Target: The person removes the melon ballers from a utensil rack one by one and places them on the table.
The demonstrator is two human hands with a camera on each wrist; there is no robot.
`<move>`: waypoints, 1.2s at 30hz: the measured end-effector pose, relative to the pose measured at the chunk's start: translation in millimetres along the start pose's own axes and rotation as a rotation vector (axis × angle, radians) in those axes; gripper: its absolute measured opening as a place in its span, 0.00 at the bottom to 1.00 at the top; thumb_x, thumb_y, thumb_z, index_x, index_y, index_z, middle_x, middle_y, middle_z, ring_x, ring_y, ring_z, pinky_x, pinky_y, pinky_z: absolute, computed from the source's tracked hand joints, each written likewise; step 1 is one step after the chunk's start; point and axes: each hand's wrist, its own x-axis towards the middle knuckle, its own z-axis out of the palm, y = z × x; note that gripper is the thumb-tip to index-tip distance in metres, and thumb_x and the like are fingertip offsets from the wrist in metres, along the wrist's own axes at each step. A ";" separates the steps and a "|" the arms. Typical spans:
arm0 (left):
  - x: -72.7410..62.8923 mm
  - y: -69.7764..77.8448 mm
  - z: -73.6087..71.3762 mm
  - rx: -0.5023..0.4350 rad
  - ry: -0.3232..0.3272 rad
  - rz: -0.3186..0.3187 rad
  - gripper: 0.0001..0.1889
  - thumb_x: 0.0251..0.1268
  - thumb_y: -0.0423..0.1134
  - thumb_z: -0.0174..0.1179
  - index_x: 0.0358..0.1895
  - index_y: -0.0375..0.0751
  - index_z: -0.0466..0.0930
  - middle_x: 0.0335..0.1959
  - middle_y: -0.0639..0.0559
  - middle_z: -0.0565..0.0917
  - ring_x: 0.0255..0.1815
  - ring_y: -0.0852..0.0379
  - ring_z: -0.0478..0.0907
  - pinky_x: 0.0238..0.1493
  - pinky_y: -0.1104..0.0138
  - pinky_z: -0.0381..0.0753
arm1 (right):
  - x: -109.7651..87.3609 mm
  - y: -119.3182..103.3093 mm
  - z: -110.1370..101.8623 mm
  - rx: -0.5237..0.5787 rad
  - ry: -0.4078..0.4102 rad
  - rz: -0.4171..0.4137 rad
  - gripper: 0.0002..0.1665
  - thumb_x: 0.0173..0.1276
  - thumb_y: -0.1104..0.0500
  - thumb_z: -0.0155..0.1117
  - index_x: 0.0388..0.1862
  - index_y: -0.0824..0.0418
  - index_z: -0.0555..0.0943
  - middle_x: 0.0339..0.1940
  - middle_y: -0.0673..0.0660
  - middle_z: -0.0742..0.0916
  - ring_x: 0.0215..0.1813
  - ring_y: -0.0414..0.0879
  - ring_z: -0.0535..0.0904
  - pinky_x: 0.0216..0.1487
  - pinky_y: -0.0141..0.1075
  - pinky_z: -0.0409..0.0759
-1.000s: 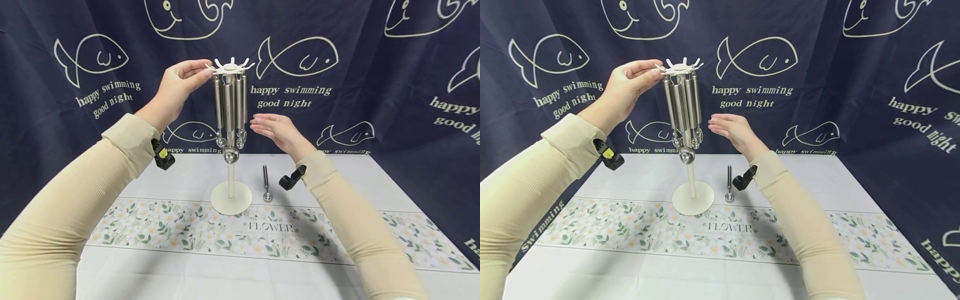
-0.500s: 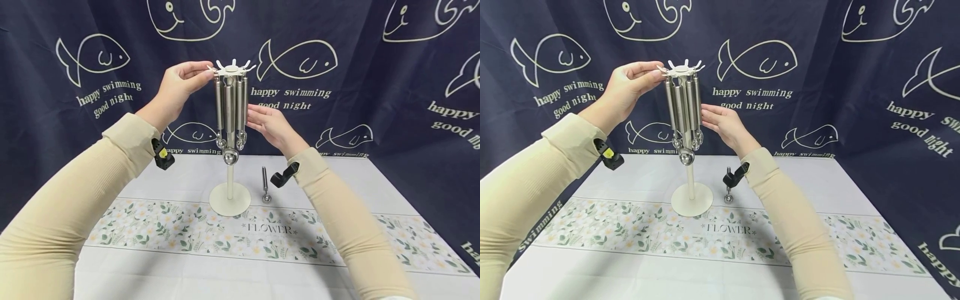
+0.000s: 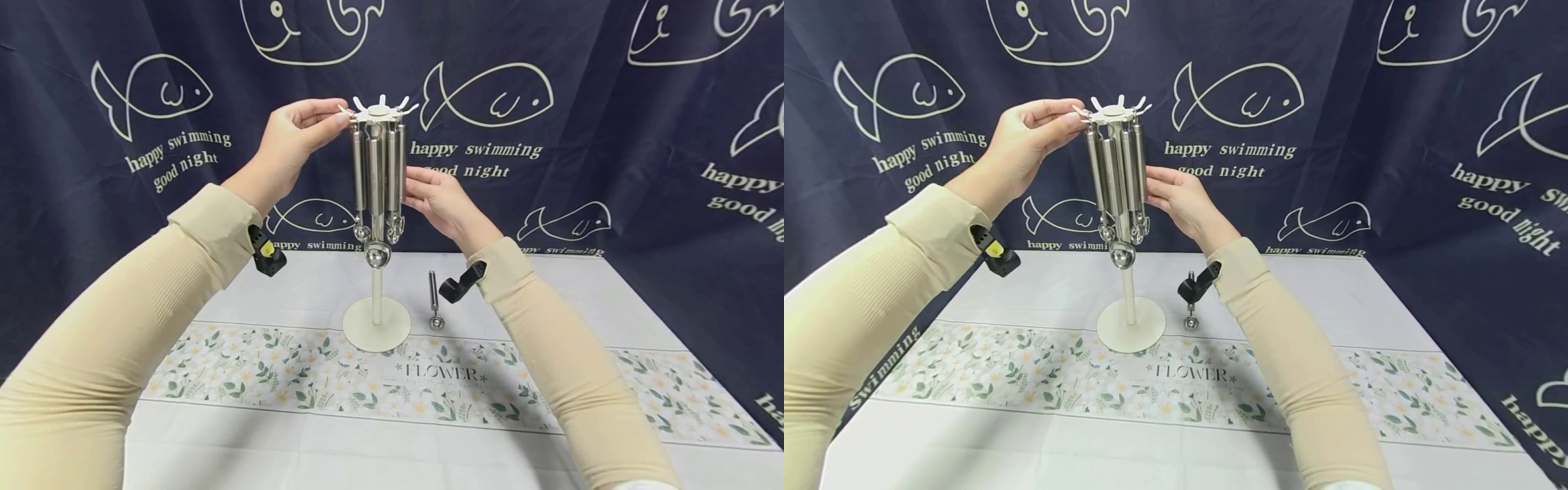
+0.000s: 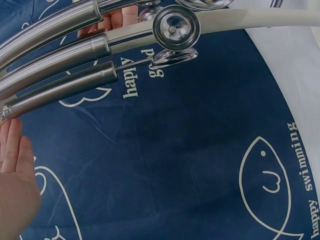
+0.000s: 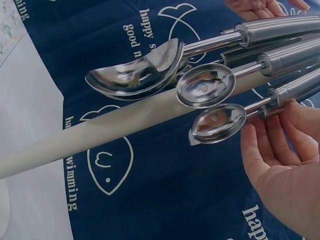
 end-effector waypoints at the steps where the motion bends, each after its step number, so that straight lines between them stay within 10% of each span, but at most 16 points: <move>1: -0.1 0.0 -0.2 -0.002 0.000 0.000 0.18 0.61 0.29 0.65 0.54 0.29 0.78 0.37 0.55 0.86 0.41 0.63 0.83 0.62 0.70 0.76 | -0.1 -0.6 0.1 -0.009 -0.002 -0.005 0.23 0.73 0.69 0.53 0.66 0.71 0.70 0.45 0.53 0.87 0.46 0.42 0.82 0.68 0.41 0.72; 7: -0.4 0.0 0.2 -0.016 0.006 -0.002 0.20 0.60 0.29 0.65 0.55 0.27 0.76 0.36 0.55 0.86 0.42 0.62 0.83 0.62 0.70 0.75 | -0.9 -4.2 -1.4 -0.048 -0.012 -0.042 0.23 0.73 0.69 0.53 0.66 0.70 0.71 0.60 0.61 0.82 0.53 0.44 0.81 0.67 0.39 0.73; 36: -0.6 2.3 -5.1 0.064 -0.023 0.027 0.18 0.60 0.33 0.67 0.53 0.30 0.79 0.36 0.55 0.87 0.48 0.60 0.82 0.64 0.69 0.74 | -3.0 -4.1 -4.1 0.104 0.149 -0.139 0.25 0.71 0.73 0.54 0.66 0.76 0.68 0.46 0.57 0.84 0.43 0.41 0.82 0.50 0.29 0.82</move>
